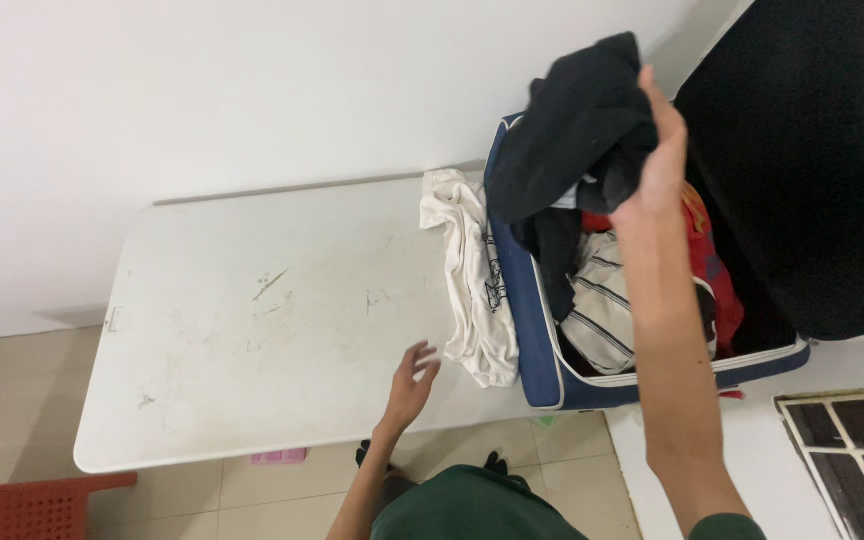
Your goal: The person unpacks a suitcase by picking up items of clothing by hand and placing them onto a white table.
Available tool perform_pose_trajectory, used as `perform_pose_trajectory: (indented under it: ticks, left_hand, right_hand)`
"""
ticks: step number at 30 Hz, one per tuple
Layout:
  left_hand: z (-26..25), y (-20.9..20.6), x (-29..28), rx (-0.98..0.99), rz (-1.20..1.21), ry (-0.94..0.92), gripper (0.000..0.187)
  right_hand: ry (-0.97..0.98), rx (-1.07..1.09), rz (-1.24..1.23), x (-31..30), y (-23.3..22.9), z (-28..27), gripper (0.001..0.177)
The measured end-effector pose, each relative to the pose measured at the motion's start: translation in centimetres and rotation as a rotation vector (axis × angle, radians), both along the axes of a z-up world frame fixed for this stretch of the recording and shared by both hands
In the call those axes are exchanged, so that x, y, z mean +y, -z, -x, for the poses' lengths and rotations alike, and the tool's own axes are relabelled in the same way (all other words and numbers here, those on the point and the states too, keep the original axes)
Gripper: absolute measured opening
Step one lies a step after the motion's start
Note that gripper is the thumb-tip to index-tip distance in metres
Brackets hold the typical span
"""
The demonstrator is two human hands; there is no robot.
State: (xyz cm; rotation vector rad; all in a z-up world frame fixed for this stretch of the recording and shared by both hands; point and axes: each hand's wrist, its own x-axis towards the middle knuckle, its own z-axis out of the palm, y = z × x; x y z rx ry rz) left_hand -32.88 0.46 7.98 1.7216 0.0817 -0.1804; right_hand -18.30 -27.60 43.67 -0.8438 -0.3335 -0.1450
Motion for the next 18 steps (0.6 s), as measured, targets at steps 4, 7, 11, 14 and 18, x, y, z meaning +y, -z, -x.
perform_pose_trajectory:
  ticks: [4, 7, 11, 14, 18]
  left_hand:
    - [-4.3, -9.1, -1.5, -0.136, 0.633, 0.029, 0.073]
    - [-6.4, -9.3, -0.1, -0.300, 0.805, 0.068, 0.065]
    - [-5.9, -5.8, 4.2, -0.820, -0.195, -0.051, 0.060]
    - [-3.8, -5.3, 7.0, -0.145, 0.424, -0.363, 0.037]
    - [-0.4, -5.2, 8.3, -0.018, 0.457, -0.404, 0.039]
  right_hand:
    - [-0.134, 0.103, 0.114, 8.1, 3.3, 1.5, 0.043]
    - [-0.212, 0.138, 0.372, 13.7, 9.9, 2.2, 0.039]
    - [0.022, 0.008, 0.716, 16.9, 19.6, 4.7, 0.041]
    - [0.182, 0.110, 0.911, 15.7, 25.3, 6.6, 0.040]
    - [0.430, 0.196, 1.285, 11.7, 33.6, 8.2, 0.050]
